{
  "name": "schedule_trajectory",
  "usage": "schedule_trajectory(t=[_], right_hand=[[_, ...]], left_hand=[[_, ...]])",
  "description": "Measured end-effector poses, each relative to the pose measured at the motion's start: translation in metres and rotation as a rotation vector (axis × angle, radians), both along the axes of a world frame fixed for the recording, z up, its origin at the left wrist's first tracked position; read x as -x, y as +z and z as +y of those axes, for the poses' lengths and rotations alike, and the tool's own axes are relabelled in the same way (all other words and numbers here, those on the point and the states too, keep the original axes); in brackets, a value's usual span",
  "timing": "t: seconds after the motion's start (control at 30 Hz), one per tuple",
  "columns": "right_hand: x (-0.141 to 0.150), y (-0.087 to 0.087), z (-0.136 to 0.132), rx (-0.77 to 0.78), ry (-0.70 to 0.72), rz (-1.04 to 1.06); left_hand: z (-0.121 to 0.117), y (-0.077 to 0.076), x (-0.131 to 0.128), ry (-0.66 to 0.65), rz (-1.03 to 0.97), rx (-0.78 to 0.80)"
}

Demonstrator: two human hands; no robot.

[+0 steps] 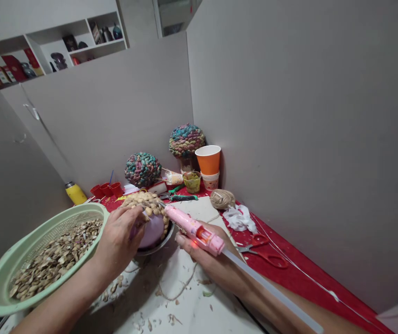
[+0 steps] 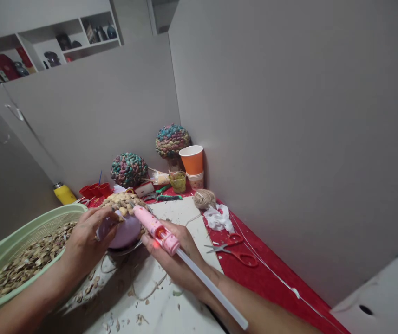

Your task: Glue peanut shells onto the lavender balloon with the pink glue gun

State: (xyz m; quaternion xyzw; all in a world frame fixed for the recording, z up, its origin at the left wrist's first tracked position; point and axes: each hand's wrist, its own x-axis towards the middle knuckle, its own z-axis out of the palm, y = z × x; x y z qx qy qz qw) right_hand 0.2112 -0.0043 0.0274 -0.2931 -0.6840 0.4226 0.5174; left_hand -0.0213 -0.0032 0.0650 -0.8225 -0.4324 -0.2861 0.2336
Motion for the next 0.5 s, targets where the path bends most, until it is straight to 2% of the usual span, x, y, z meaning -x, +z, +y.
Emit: schedule_trajectory(t=[0.2,0.33,0.4,0.5], right_hand=[[0.0,0.002,-0.001,0.023,-0.004,-0.003],[-0.001,0.002,-0.002,0.023,-0.014,-0.007],[-0.001,0.002,-0.002,0.026,-0.015,-0.008],[-0.001,0.002,-0.002,0.014,-0.009,-0.004]], left_hand=[[0.0,0.014,-0.008,-0.024,0.032,0.096],[-0.002,0.019,-0.01,-0.042,0.017,0.078],[-0.004,0.02,-0.008,-0.052,-0.055,0.038],[-0.008,0.022,-0.007,-0.059,-0.268,0.042]])
